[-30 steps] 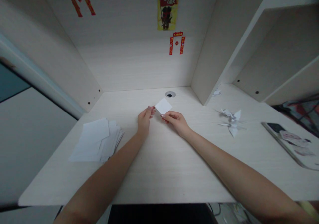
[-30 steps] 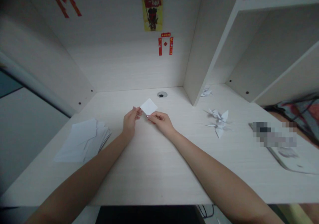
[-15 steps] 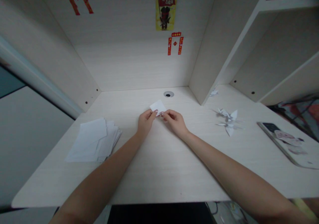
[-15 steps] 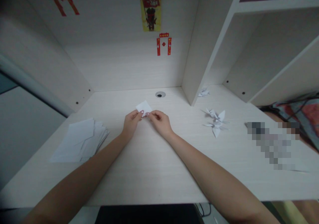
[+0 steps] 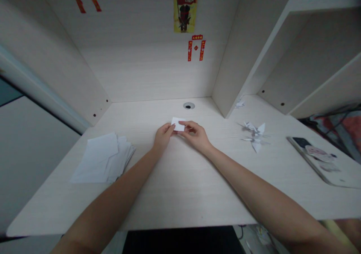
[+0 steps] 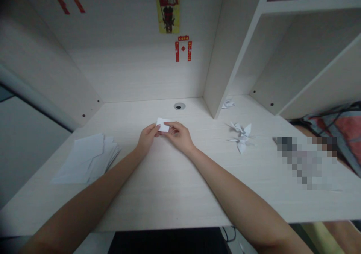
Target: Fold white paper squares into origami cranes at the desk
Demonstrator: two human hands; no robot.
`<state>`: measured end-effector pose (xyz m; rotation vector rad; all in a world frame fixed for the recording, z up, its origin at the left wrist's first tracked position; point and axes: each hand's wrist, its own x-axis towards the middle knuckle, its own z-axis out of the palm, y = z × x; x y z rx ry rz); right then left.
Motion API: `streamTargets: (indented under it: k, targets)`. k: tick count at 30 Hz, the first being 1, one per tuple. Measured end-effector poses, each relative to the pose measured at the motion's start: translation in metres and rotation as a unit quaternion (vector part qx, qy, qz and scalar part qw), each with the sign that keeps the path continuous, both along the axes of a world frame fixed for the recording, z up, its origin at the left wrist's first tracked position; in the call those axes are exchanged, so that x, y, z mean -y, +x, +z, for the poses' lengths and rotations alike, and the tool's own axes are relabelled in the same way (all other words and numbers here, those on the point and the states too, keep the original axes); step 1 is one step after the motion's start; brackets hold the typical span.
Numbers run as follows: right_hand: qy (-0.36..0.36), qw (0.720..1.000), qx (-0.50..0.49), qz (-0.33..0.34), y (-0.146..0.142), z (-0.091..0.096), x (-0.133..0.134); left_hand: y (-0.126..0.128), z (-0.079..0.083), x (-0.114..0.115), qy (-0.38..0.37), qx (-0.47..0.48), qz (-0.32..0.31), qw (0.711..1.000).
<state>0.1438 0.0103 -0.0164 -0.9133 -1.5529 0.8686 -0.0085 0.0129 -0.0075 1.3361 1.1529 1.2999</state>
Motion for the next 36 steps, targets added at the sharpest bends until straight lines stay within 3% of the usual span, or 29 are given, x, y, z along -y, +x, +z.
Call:
streamTargets:
  k: [18,23,26,29,32,36]
  targets:
    - [0.007,0.999,0.031,-0.043,0.0,0.001,0.002,0.002,0.003,0.002,-0.009,0.029,0.023,0.999]
    - [-0.028,0.997,0.055,-0.039,0.001,0.004,0.003,0.001,0.004,0.002,0.013,-0.009,0.046,0.999]
    - [0.016,0.994,0.072,-0.084,0.003,0.007,0.004,0.0,0.005,0.004,0.032,-0.064,0.032,0.997]
    - [0.049,0.991,0.041,-0.12,0.004,0.007,0.001,0.001,0.005,0.006,0.04,-0.105,0.005,0.994]
    - [-0.01,0.998,-0.028,-0.064,0.003,0.001,-0.004,0.002,0.004,0.007,0.049,-0.119,-0.006,0.992]
    - [-0.062,0.993,-0.089,-0.039,0.001,-0.005,-0.009,0.003,0.0,0.007,0.045,-0.096,-0.026,0.994]
